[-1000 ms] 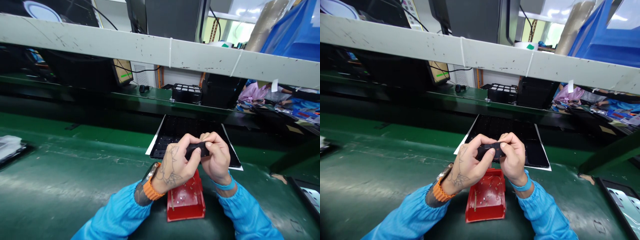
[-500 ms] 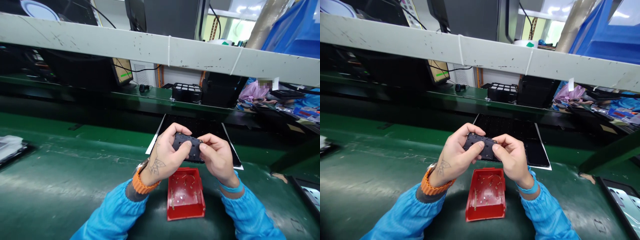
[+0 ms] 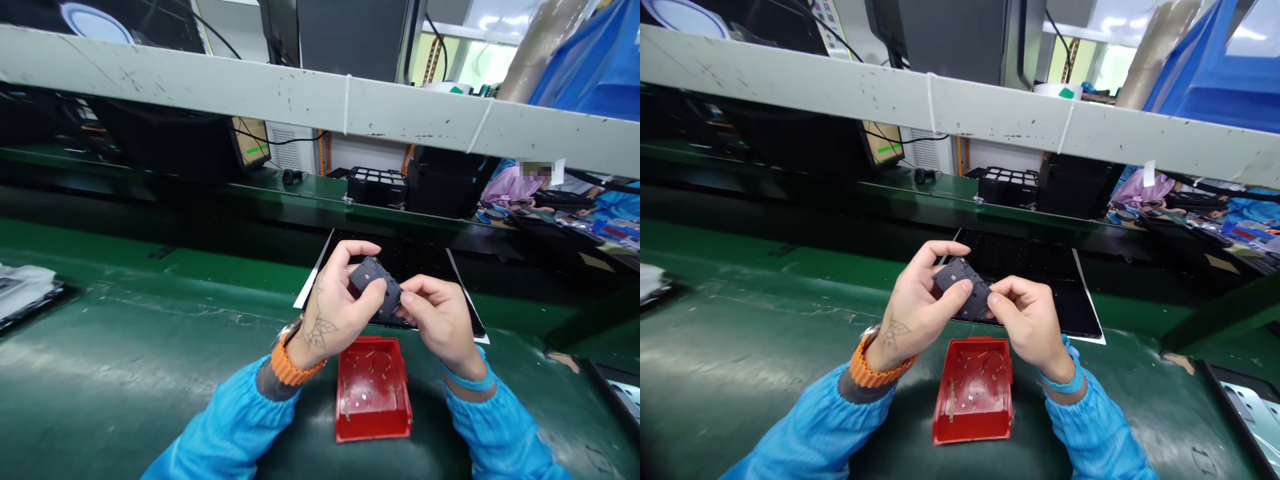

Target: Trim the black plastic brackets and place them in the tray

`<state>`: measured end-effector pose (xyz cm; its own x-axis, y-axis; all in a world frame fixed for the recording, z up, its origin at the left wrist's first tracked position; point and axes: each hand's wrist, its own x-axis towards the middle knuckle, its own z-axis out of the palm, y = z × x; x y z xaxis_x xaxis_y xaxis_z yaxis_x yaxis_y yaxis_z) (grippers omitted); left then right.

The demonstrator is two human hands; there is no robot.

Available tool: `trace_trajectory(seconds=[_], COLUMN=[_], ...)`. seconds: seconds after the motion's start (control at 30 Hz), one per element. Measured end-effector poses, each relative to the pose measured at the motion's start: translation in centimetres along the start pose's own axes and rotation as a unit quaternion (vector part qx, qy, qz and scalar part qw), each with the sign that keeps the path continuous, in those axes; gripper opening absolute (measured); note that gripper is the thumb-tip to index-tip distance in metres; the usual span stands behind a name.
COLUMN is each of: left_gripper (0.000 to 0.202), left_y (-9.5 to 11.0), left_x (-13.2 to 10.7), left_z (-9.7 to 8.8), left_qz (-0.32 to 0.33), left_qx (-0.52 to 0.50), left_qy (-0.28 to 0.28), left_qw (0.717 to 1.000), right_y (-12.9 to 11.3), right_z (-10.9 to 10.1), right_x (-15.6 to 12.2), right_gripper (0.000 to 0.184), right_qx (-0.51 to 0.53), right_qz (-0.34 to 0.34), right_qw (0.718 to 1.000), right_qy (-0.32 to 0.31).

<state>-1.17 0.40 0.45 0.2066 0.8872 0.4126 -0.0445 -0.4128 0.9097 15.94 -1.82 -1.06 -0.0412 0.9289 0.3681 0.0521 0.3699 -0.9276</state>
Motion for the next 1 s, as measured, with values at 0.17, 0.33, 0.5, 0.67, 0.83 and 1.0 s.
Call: trace_trajectory(seconds=[0.17,0.33,0.5,0.67,0.83,1.0], left_gripper=[0.035,0.026,0.023,0.026,0.026,0.028], left_y=[-0.4,-0.1,-0.1,-0.3,-0.3,-0.3], left_x=[0.1,0.0,-0.1,-0.1,-0.2,-0.2], left_z=[0.0,0.0,0.3,0.5,0.4,0.2], left_qz=[-0.012,0.031,0.123,0.186,0.197,0.200], left_qx=[-0.010,0.067,0.150,0.200,0.220,0.246], left_qy=[-0.032,-0.069,-0.079,-0.088,-0.107,-0.123], left_qw=[0.999,0.995,0.978,0.958,0.949,0.941], right_y=[-0.9,-1.0,-1.2,-1.2,-1.1,-1.0], right_z=[-0.3,-0.8,-1.1,-1.3,-1.6,-1.8], right_x=[0.4,0.6,0.6,0.8,0.8,0.8], right_gripper=[0.013,0.007,0.007,0.011,0.013,0.015], right_qx=[-0.064,-0.048,-0.049,-0.068,-0.083,-0.106], right_qz=[-0.017,-0.036,-0.018,0.008,0.019,0.027], right_qw=[0.998,0.997,0.998,0.998,0.996,0.994], right_qy=[-0.024,0.043,0.032,0.015,-0.002,-0.017])
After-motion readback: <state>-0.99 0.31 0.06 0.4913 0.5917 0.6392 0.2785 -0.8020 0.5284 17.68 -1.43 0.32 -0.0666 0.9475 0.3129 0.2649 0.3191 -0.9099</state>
